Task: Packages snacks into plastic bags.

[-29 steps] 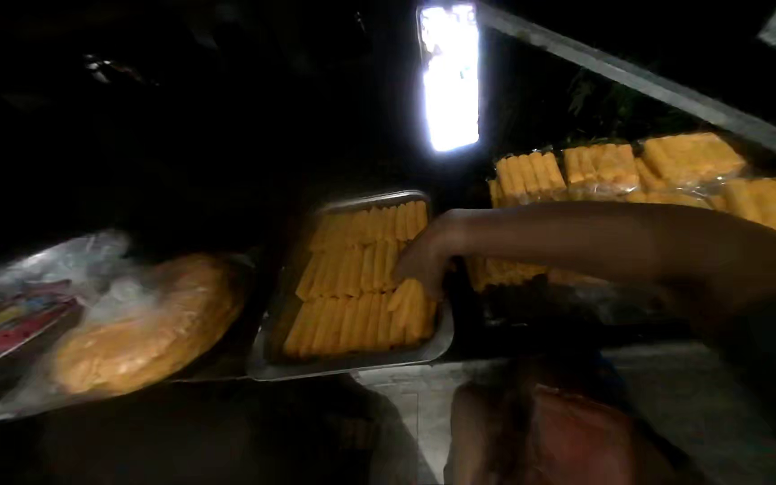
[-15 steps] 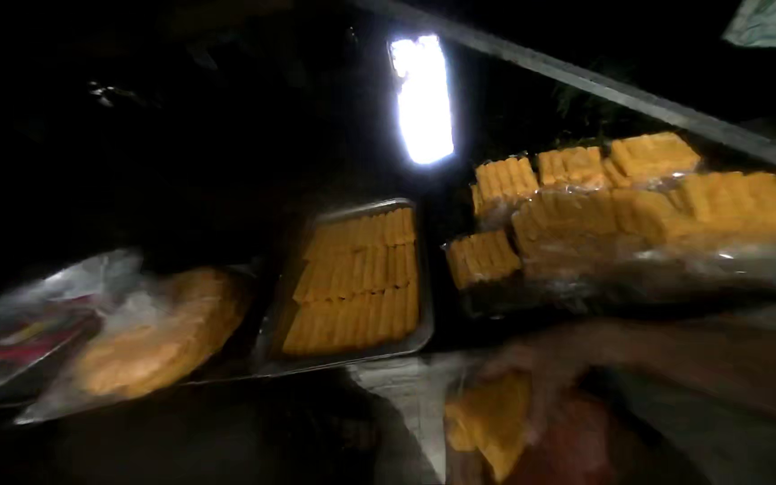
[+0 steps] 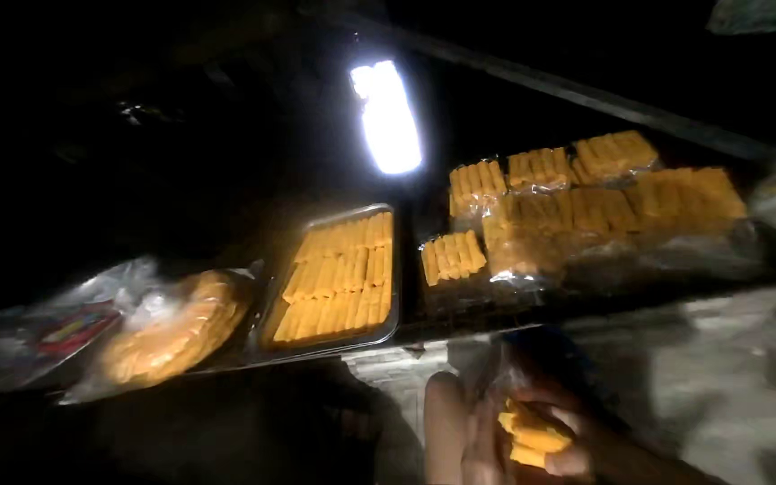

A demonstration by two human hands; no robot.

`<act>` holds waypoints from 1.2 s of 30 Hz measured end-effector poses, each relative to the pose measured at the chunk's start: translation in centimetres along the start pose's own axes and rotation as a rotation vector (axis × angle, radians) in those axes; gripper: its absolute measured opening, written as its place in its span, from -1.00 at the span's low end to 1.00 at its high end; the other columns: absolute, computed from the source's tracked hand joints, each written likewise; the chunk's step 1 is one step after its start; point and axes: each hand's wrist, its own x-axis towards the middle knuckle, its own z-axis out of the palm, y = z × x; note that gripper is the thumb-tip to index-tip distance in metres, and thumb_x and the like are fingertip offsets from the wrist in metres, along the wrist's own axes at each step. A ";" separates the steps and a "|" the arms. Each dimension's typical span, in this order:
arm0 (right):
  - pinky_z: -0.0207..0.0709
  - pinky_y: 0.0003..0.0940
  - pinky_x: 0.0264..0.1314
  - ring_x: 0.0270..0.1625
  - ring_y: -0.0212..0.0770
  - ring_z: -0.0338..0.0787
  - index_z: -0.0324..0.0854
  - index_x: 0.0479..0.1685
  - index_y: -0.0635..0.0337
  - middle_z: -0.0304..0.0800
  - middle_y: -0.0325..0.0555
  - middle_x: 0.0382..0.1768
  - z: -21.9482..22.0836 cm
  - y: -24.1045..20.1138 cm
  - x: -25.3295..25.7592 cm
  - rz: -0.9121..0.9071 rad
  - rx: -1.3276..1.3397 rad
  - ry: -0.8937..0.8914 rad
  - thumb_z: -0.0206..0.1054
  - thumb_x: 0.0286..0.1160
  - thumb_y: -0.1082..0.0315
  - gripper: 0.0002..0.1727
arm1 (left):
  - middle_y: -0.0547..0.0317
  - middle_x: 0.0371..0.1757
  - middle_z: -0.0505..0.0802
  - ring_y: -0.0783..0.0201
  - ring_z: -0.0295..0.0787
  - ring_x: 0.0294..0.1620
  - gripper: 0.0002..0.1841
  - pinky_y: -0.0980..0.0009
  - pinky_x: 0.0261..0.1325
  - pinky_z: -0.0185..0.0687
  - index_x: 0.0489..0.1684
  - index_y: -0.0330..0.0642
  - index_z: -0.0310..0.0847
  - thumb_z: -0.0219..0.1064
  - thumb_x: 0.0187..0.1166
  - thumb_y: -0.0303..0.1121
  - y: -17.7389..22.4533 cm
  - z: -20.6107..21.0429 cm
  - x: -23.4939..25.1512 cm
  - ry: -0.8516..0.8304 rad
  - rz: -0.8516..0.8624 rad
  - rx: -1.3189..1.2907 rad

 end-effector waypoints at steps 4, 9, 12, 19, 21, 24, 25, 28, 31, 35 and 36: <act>0.72 -0.15 0.34 0.31 -0.17 0.78 0.43 0.63 0.12 0.71 0.01 0.40 -0.6 -0.8 -2.1 0.018 -0.044 0.084 0.64 0.17 0.24 -0.14 | -0.28 0.44 0.70 -0.06 0.76 0.32 -0.39 0.04 0.37 0.69 0.60 -0.36 0.45 0.35 0.44 -0.58 1.5 0.8 -0.3 -0.063 -0.021 -0.033; 0.75 -0.11 0.23 0.22 -0.12 0.81 0.40 0.63 0.18 0.75 0.07 0.30 -1.2 -3.0 -3.8 0.206 0.092 0.139 0.61 0.31 0.25 -0.20 | -0.36 0.45 0.68 -0.18 0.71 0.41 -0.40 -0.03 0.48 0.60 0.55 -0.46 0.47 0.39 0.43 -0.54 1.8 2.0 -0.4 -0.081 0.056 0.058; 0.75 -0.25 0.03 0.05 -0.24 0.83 0.45 0.56 0.19 0.80 -0.03 0.17 -1.4 -3.6 -4.1 0.209 0.189 0.136 0.52 0.41 0.28 -0.33 | -0.36 0.51 0.64 -0.19 0.65 0.48 -0.38 -0.04 0.55 0.53 0.54 -0.47 0.48 0.43 0.40 -0.52 2.4 2.0 -0.2 -0.150 0.049 0.040; 0.59 -0.38 0.15 0.04 -0.27 0.71 0.41 0.54 0.35 0.70 0.08 0.20 0.7 -11.3 -4.1 0.385 0.115 0.240 0.23 0.67 0.47 -0.53 | -0.25 0.43 0.73 -0.09 0.72 0.41 -0.53 0.02 0.49 0.59 0.44 -0.40 0.61 0.33 0.51 -0.53 2.5 2.3 0.3 -0.177 0.057 0.059; 0.74 -0.25 0.16 0.13 -0.20 0.81 0.36 0.61 0.27 0.74 0.09 0.24 -0.9 -4.4 -3.4 0.236 0.207 0.201 0.43 0.46 0.40 -0.33 | -0.23 0.51 0.66 -0.07 0.67 0.47 -0.42 0.01 0.54 0.56 0.58 -0.35 0.48 0.39 0.50 -0.46 2.6 2.6 0.2 -0.212 0.025 0.063; 0.75 -0.15 0.28 0.25 -0.14 0.80 0.36 0.67 0.20 0.72 0.08 0.33 -0.8 0.1 -2.4 0.066 0.131 0.239 0.61 0.14 0.29 -0.09 | -0.23 0.58 0.60 -0.04 0.68 0.47 -0.25 0.03 0.51 0.60 0.71 -0.33 0.32 0.48 0.43 -0.40 2.8 3.1 0.3 -0.190 -0.004 0.108; 0.73 -0.17 0.30 0.26 -0.16 0.79 0.35 0.67 0.23 0.72 0.09 0.34 -0.8 0.4 -2.3 0.021 0.062 0.249 0.63 0.15 0.30 -0.08 | -0.24 0.61 0.57 -0.04 0.67 0.48 -0.24 0.04 0.51 0.60 0.74 -0.33 0.27 0.46 0.45 -0.42 3.2 3.1 0.5 -0.187 -0.017 0.099; 0.61 -0.23 0.48 0.39 -0.18 0.73 0.34 0.68 0.32 0.67 0.15 0.42 -1.1 1.1 -1.8 -0.105 -0.134 0.265 0.62 0.14 0.29 -0.06 | -0.23 0.58 0.60 -0.05 0.73 0.40 -0.19 0.01 0.41 0.68 0.75 -0.29 0.27 0.50 0.39 -0.41 3.5 3.2 1.0 -0.172 -0.014 0.120; 0.61 -0.15 0.47 0.38 -0.10 0.74 0.35 0.68 0.30 0.67 0.19 0.41 -1.5 0.6 -2.0 -0.038 -0.172 0.249 0.61 0.19 0.30 -0.09 | -0.15 0.59 0.61 0.01 0.74 0.39 -0.17 0.05 0.41 0.68 0.80 -0.19 0.21 0.48 0.43 -0.38 4.0 3.0 1.5 -0.197 -0.035 0.123; 0.66 -0.04 0.38 0.28 -0.03 0.78 0.38 0.65 0.24 0.72 0.18 0.32 -1.7 -0.7 -2.3 0.106 -0.146 0.239 0.60 0.24 0.25 -0.14 | -0.14 0.54 0.66 0.05 0.77 0.35 -0.24 0.08 0.39 0.70 0.74 -0.22 0.31 0.48 0.45 -0.34 4.2 3.3 1.6 -0.184 -0.030 0.114; 0.67 -0.04 0.37 0.27 -0.03 0.78 0.42 0.62 0.24 0.74 0.17 0.30 -1.8 -0.5 -2.2 0.103 -0.171 0.252 0.59 0.23 0.26 -0.18 | -0.09 0.55 0.65 0.10 0.75 0.38 -0.25 0.12 0.41 0.69 0.74 -0.18 0.32 0.47 0.46 -0.32 3.9 3.5 1.7 -0.186 -0.028 0.127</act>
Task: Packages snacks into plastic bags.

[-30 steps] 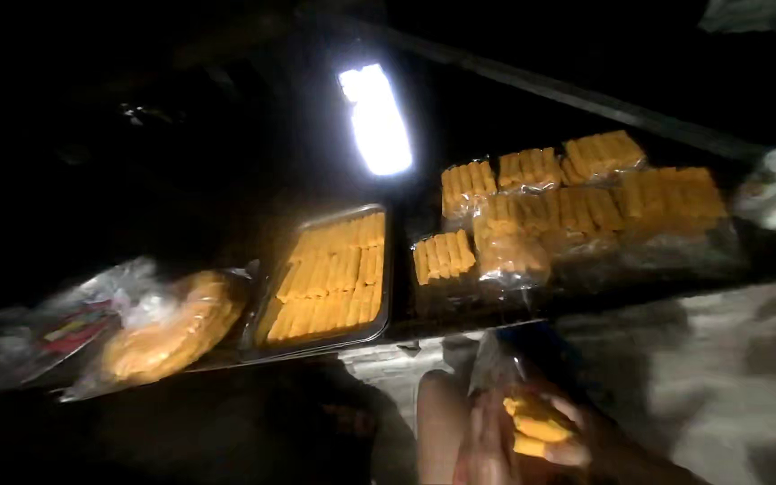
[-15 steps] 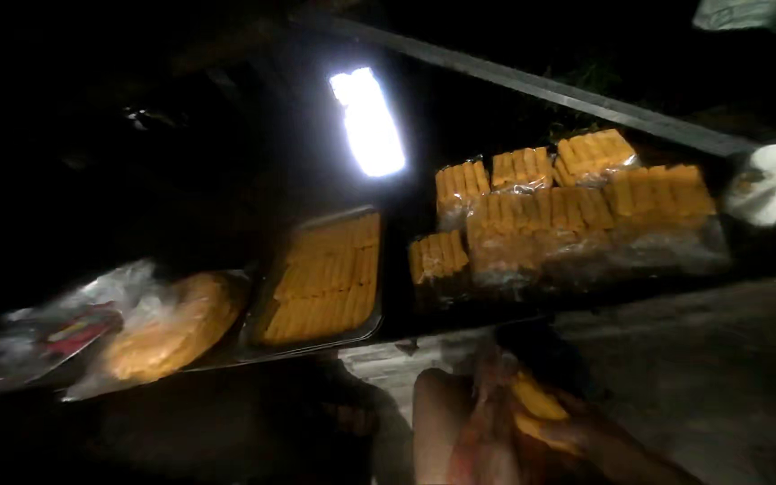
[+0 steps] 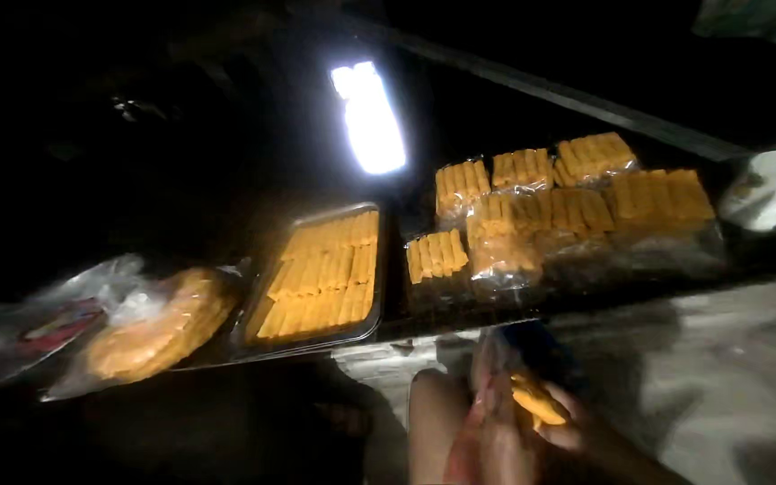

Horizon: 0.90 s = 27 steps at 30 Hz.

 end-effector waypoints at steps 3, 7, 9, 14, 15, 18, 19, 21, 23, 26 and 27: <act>0.57 0.00 0.51 0.38 0.04 0.74 0.38 0.66 0.29 0.69 0.24 0.39 -0.1 0.2 0.1 -0.065 -0.116 0.009 0.59 0.28 0.33 -0.17 | -0.10 0.61 0.60 0.07 0.72 0.43 -0.21 0.08 0.44 0.66 0.74 -0.15 0.32 0.52 0.40 -0.34 0.0 0.1 0.5 -0.004 0.009 -0.010; 0.54 -0.02 0.57 0.43 0.01 0.72 0.40 0.67 0.27 0.68 0.20 0.42 -0.2 1.4 0.5 -0.129 -0.171 0.013 0.59 0.28 0.35 -0.17 | 0.02 0.60 0.63 0.14 0.73 0.42 -0.21 0.10 0.39 0.71 0.73 -0.06 0.36 0.54 0.38 -0.24 0.0 -0.1 0.7 -0.045 0.020 0.059; 0.55 -0.04 0.56 0.42 -0.02 0.73 0.41 0.65 0.26 0.70 0.18 0.41 -0.4 1.5 0.7 -0.123 -0.177 0.022 0.59 0.30 0.28 -0.18 | 0.03 0.54 0.69 0.16 0.81 0.31 -0.29 0.14 0.27 0.78 0.68 -0.09 0.43 0.51 0.44 -0.25 0.1 0.4 0.6 -0.025 0.092 0.143; 0.50 -0.01 0.60 0.46 0.01 0.70 0.36 0.70 0.22 0.68 0.16 0.45 -0.9 1.1 1.0 -0.034 -0.237 0.053 0.55 0.36 0.28 -0.18 | -0.02 0.56 0.68 0.10 0.65 0.52 -0.51 0.21 0.55 0.55 0.56 -0.20 0.55 0.27 0.67 -0.26 -3.8 4.0 2.1 0.041 0.226 0.267; 0.53 0.03 0.57 0.44 0.03 0.72 0.39 0.69 0.20 0.70 0.16 0.42 -0.8 1.6 1.1 -0.045 -0.265 0.070 0.56 0.35 0.22 -0.18 | -0.02 0.50 0.73 0.08 0.70 0.46 -0.53 0.19 0.50 0.59 0.51 -0.21 0.60 0.25 0.66 -0.26 -4.0 4.5 2.1 0.096 0.274 0.311; 0.50 0.12 0.56 0.45 0.12 0.71 0.39 0.70 0.19 0.69 0.21 0.43 -0.4 0.5 0.5 -0.033 -0.331 0.079 0.57 0.34 0.24 -0.18 | -0.09 0.35 0.83 0.00 0.93 0.00 -0.58 0.12 0.04 0.81 0.41 -0.31 0.68 0.26 0.62 -0.35 0.2 2.5 0.5 0.139 0.288 0.465; 0.49 0.10 0.57 0.45 0.10 0.71 0.40 0.68 0.22 0.69 0.21 0.43 -0.1 0.4 0.4 -0.053 -0.342 0.086 0.57 0.36 0.24 -0.19 | -0.12 0.27 0.86 -0.01 0.93 -0.07 -0.59 0.13 -0.04 0.81 0.34 -0.31 0.73 0.26 0.62 -0.29 -0.7 3.1 0.5 0.198 0.347 0.481; 0.57 0.02 0.51 0.37 0.02 0.77 0.46 0.62 0.26 0.76 0.16 0.34 0.5 0.8 0.4 -0.140 -0.349 0.118 0.58 0.32 0.22 -0.21 | -0.07 0.38 0.79 0.02 0.82 0.25 -0.51 0.14 0.29 0.70 0.51 -0.21 0.59 0.21 0.68 -0.17 -1.9 3.7 0.4 0.052 0.219 0.434; 0.58 0.02 0.49 0.34 0.03 0.78 0.48 0.58 0.32 0.76 0.20 0.31 0.7 0.6 0.4 -0.149 -0.333 0.113 0.55 0.33 0.27 -0.26 | -0.05 0.52 0.69 0.04 0.75 0.38 -0.46 0.13 0.36 0.67 0.63 -0.14 0.49 0.26 0.67 -0.21 -2.6 4.5 0.9 -0.073 0.100 0.395; 0.59 -0.10 0.51 0.35 -0.07 0.78 0.50 0.56 0.29 0.77 0.15 0.32 0.5 0.6 0.6 -0.105 -0.235 0.080 0.56 0.33 0.28 -0.28 | -0.11 0.49 0.72 0.10 0.88 0.17 -0.47 0.26 0.07 0.83 0.59 -0.19 0.54 0.22 0.65 -0.18 -7.6 8.1 1.4 -0.037 0.220 0.508; 0.53 -0.10 0.57 0.42 -0.04 0.73 0.44 0.62 0.31 0.71 0.18 0.38 0.2 0.1 0.5 -0.061 -0.185 0.035 0.57 0.34 0.33 -0.24 | 0.06 0.79 0.40 0.17 0.58 0.58 -0.41 0.27 0.54 0.55 0.85 -0.07 0.14 0.08 0.82 -0.22 -5.4 6.7 1.5 -0.348 -0.026 0.500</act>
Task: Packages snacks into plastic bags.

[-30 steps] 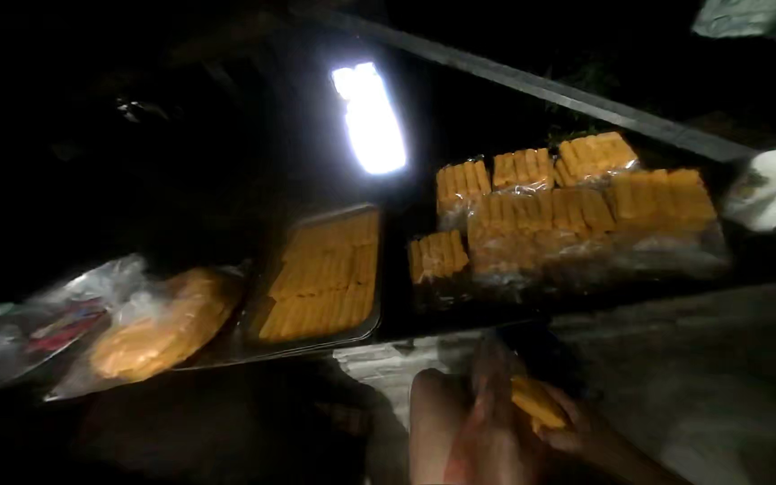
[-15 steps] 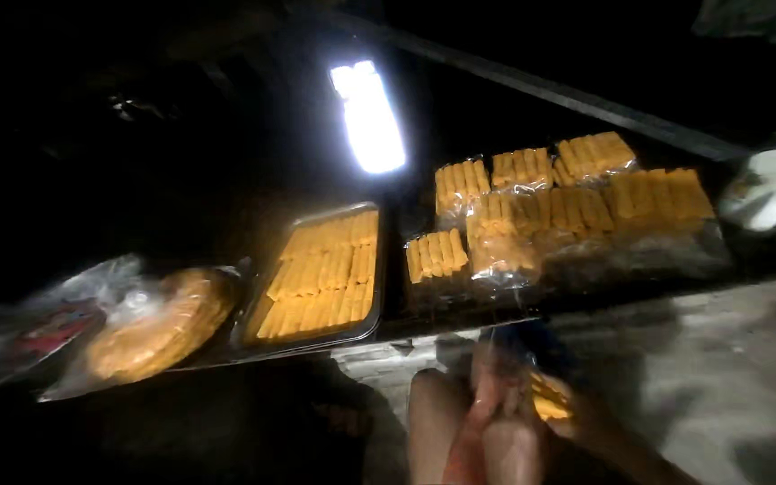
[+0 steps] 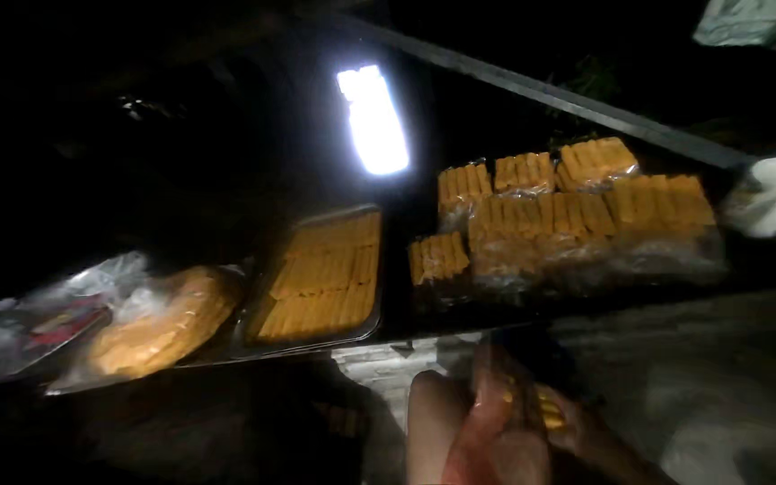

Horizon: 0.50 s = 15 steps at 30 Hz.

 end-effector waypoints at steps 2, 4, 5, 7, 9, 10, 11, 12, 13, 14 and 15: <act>0.55 -0.14 0.54 0.40 -0.09 0.73 0.43 0.62 0.30 0.71 0.16 0.38 -0.3 0.4 0.1 0.032 0.127 -0.033 0.60 0.24 0.39 -0.19 | -0.10 0.36 0.78 0.12 0.78 0.30 -0.52 0.30 0.32 0.72 0.56 -0.26 0.51 0.19 0.71 -0.25 -2.2 3.4 0.5 0.332 0.196 -0.293; 0.61 -0.21 0.46 0.34 -0.19 0.75 0.45 0.59 0.30 0.73 0.10 0.35 -0.5 0.4 0.0 0.047 0.275 -0.063 0.53 0.28 0.42 -0.26 | -0.05 0.43 0.74 0.15 0.70 0.41 -0.48 0.18 0.47 0.59 0.70 -0.16 0.36 0.19 0.74 -0.36 2.0 -2.6 -1.9 0.087 -0.009 -0.478; 0.64 -0.24 0.42 0.31 -0.23 0.76 0.47 0.56 0.30 0.74 0.07 0.32 -0.6 0.4 -0.1 0.069 0.345 -0.065 0.49 0.32 0.41 -0.31 | -0.09 0.37 0.77 0.12 0.76 0.32 -0.48 0.14 0.36 0.66 0.68 -0.19 0.39 0.20 0.71 -0.39 3.1 -3.9 -2.6 0.120 -0.009 -0.513; 0.62 -0.23 0.42 0.31 -0.22 0.75 0.46 0.55 0.33 0.74 0.08 0.31 -0.9 -0.2 -0.6 0.105 0.412 -0.080 0.35 0.53 0.42 -0.44 | -0.07 0.38 0.79 0.10 0.83 0.23 -0.48 0.13 0.24 0.77 0.67 -0.21 0.42 0.16 0.70 -0.35 3.4 -4.2 -3.1 0.180 0.091 -0.394; 0.56 -0.22 0.47 0.33 -0.22 0.71 0.45 0.53 0.37 0.70 0.09 0.33 -1.1 -2.0 -1.6 0.151 0.415 -0.074 0.23 0.67 0.38 -0.52 | -0.17 0.58 0.64 -0.09 0.76 0.39 -0.41 -0.04 0.38 0.66 0.77 -0.26 0.25 0.17 0.71 -0.41 4.0 -5.8 -3.5 0.084 0.130 -0.370; 0.52 -0.22 0.48 0.35 -0.23 0.67 0.41 0.56 0.38 0.65 0.11 0.37 -1.3 -3.2 -2.0 0.191 0.408 -0.069 0.18 0.72 0.37 -0.52 | -0.22 0.53 0.67 -0.13 0.79 0.31 -0.40 -0.08 0.30 0.70 0.76 -0.28 0.26 0.19 0.68 -0.38 3.8 -5.2 -3.4 0.130 0.172 -0.404; 0.57 -0.27 0.44 0.33 -0.28 0.69 0.43 0.53 0.35 0.68 0.05 0.35 -1.1 -3.0 -2.0 0.171 0.376 -0.054 0.19 0.71 0.34 -0.53 | -0.18 0.50 0.70 -0.07 0.79 0.31 -0.43 -0.01 0.31 0.71 0.71 -0.26 0.35 0.19 0.67 -0.34 3.5 -4.6 -3.2 0.197 0.193 -0.416; 0.59 -0.33 0.41 0.33 -0.32 0.70 0.43 0.54 0.37 0.68 0.04 0.36 -0.9 -2.6 -2.0 0.115 0.354 -0.057 0.16 0.73 0.33 -0.53 | -0.18 0.59 0.62 -0.05 0.72 0.44 -0.45 0.02 0.44 0.64 0.72 -0.29 0.33 0.15 0.73 -0.35 3.9 -5.4 -3.5 0.170 0.194 -0.445; 0.58 -0.39 0.42 0.36 -0.32 0.70 0.45 0.52 0.43 0.69 0.07 0.38 -0.9 -2.6 -2.1 0.052 0.325 -0.065 0.13 0.74 0.36 -0.54 | -0.16 0.61 0.61 -0.02 0.68 0.50 -0.49 0.09 0.53 0.56 0.69 -0.32 0.37 0.12 0.75 -0.38 4.5 -6.4 -3.9 0.171 0.169 -0.448; 0.59 -0.42 0.38 0.30 -0.36 0.70 0.42 0.51 0.45 0.69 0.04 0.33 -1.1 -4.6 -2.6 0.120 0.403 -0.045 0.09 0.75 0.42 -0.57 | -0.16 0.62 0.60 -0.01 0.66 0.51 -0.50 0.13 0.54 0.53 0.68 -0.34 0.38 0.11 0.75 -0.42 4.8 -6.9 -4.2 0.159 0.158 -0.473; 0.56 -0.43 0.39 0.28 -0.35 0.69 0.41 0.50 0.47 0.68 0.06 0.31 -1.7 -8.1 -3.2 0.255 0.456 -0.012 0.03 0.76 0.50 -0.59 | -0.13 0.58 0.65 0.03 0.71 0.46 -0.51 0.17 0.48 0.59 0.64 -0.33 0.44 0.15 0.71 -0.44 5.1 -6.5 -4.3 0.211 0.163 -0.456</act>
